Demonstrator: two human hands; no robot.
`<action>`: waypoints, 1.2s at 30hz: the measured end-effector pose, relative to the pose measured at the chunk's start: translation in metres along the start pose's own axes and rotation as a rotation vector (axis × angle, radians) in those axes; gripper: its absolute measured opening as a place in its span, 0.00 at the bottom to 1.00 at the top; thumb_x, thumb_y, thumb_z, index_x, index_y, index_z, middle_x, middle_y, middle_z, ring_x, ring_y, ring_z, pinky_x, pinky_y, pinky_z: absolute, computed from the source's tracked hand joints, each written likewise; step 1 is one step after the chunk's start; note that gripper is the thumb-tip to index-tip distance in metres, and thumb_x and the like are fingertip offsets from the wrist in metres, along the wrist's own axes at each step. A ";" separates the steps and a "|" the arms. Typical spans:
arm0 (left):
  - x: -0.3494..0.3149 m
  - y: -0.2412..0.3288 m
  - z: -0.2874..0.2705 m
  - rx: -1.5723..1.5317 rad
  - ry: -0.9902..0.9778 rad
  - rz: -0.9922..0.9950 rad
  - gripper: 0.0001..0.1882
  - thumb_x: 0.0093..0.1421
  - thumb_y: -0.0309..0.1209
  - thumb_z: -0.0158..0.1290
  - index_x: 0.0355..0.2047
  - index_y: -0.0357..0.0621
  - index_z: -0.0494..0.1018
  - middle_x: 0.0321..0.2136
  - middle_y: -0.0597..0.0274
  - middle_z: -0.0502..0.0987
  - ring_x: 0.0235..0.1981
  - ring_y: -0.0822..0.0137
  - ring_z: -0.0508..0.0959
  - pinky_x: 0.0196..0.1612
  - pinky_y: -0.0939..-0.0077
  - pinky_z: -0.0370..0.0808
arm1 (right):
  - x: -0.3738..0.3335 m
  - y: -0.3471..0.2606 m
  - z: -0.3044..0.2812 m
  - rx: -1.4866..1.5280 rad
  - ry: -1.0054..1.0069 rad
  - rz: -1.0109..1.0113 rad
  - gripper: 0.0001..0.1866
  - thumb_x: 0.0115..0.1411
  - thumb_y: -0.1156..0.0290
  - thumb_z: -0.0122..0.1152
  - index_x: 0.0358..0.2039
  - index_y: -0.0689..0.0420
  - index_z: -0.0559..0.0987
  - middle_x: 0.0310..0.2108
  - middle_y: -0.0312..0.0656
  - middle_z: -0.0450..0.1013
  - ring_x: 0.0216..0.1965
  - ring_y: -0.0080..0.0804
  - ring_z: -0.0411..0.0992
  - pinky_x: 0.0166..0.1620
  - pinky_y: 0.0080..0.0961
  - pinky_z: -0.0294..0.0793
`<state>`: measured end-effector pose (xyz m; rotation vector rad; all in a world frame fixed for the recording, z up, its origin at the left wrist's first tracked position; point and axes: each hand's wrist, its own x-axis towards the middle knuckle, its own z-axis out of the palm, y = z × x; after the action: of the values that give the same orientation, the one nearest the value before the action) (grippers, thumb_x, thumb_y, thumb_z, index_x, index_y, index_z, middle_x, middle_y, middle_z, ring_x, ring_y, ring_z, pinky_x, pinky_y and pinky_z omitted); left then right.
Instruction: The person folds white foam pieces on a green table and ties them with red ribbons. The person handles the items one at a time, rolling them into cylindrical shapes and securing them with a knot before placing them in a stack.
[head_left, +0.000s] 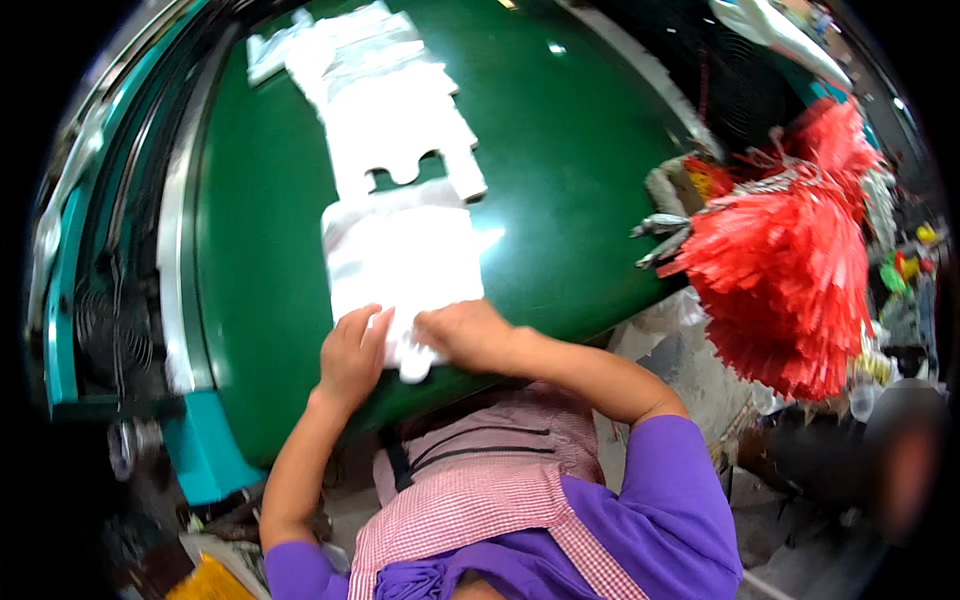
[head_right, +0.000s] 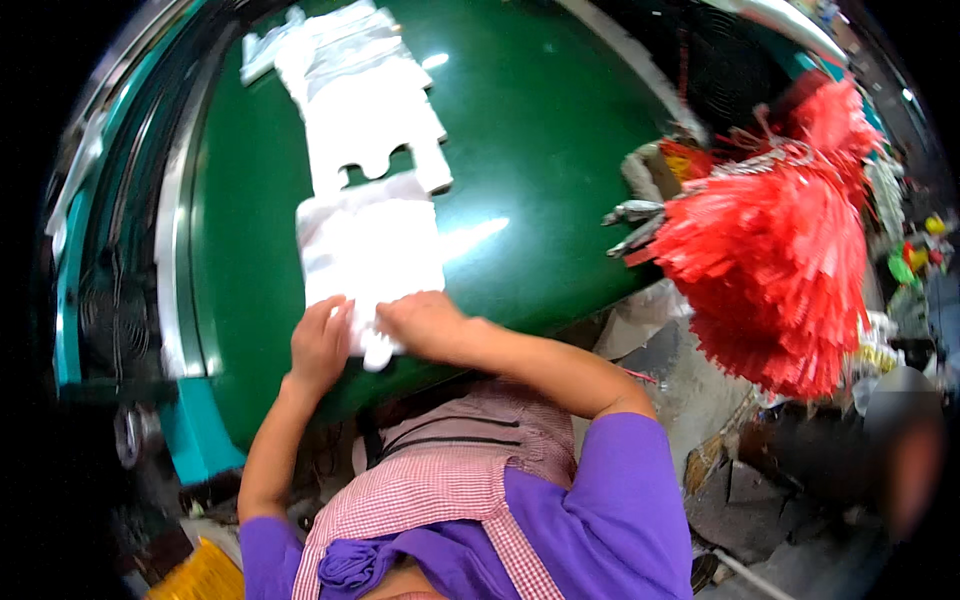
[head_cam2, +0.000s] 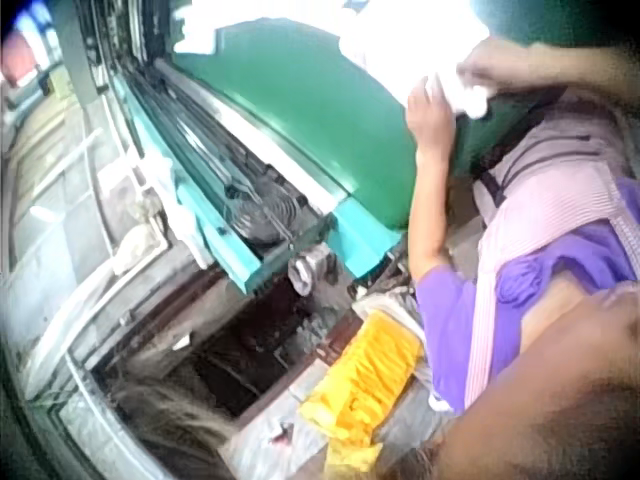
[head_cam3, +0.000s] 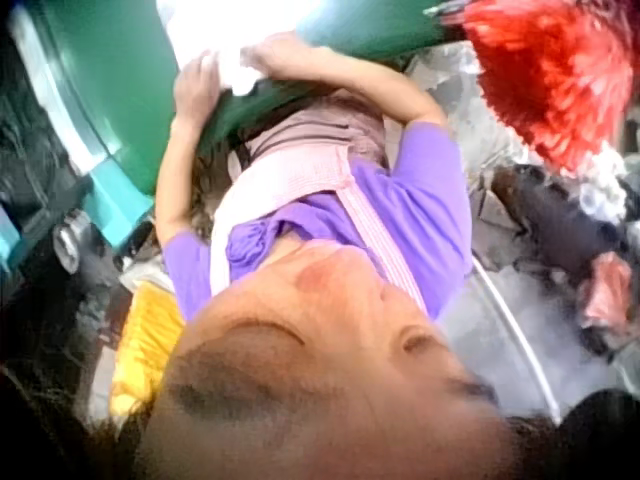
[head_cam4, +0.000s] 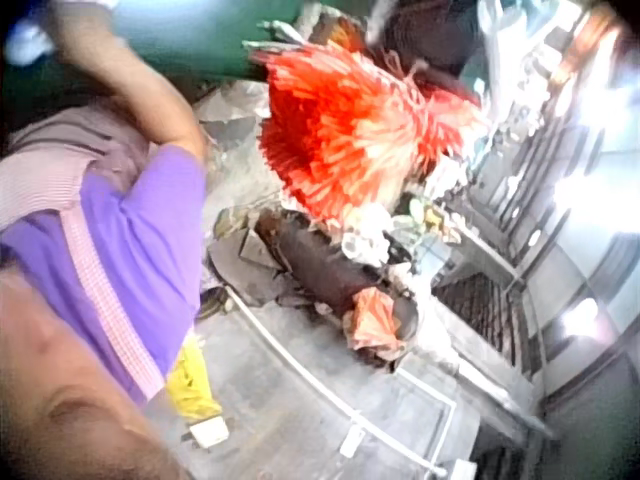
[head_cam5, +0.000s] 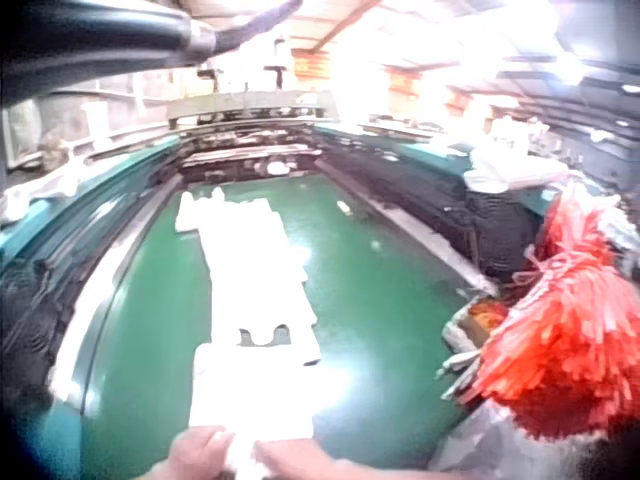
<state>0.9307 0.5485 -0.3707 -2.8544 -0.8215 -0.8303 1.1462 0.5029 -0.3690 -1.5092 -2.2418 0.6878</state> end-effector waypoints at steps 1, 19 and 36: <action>-0.012 0.008 -0.009 0.021 -0.020 0.155 0.22 0.53 0.24 0.53 0.51 0.43 0.72 0.48 0.50 0.74 0.46 0.53 0.76 0.43 0.63 0.76 | -0.009 0.003 0.009 -0.004 0.106 -0.095 0.10 0.59 0.61 0.56 0.29 0.54 0.75 0.28 0.46 0.75 0.31 0.47 0.76 0.31 0.44 0.74; 0.024 0.027 -0.019 0.061 -0.203 0.042 0.22 0.49 0.27 0.59 0.47 0.39 0.72 0.44 0.52 0.75 0.44 0.52 0.75 0.45 0.59 0.73 | -0.001 0.020 0.022 -0.104 0.213 -0.258 0.36 0.54 0.58 0.64 0.58 0.66 0.64 0.64 0.59 0.55 0.68 0.53 0.49 0.66 0.46 0.51; 0.009 -0.012 -0.037 -0.511 -0.629 -0.163 0.17 0.41 0.23 0.62 0.35 0.50 0.80 0.45 0.56 0.75 0.54 0.45 0.69 0.60 0.52 0.59 | -0.023 0.042 0.006 0.762 0.088 -0.350 0.30 0.47 0.90 0.54 0.54 0.60 0.73 0.56 0.51 0.68 0.60 0.42 0.65 0.63 0.36 0.63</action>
<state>0.9135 0.5557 -0.3357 -3.6198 -1.0240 -0.1262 1.1832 0.4930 -0.3985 -0.7414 -1.7830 1.1501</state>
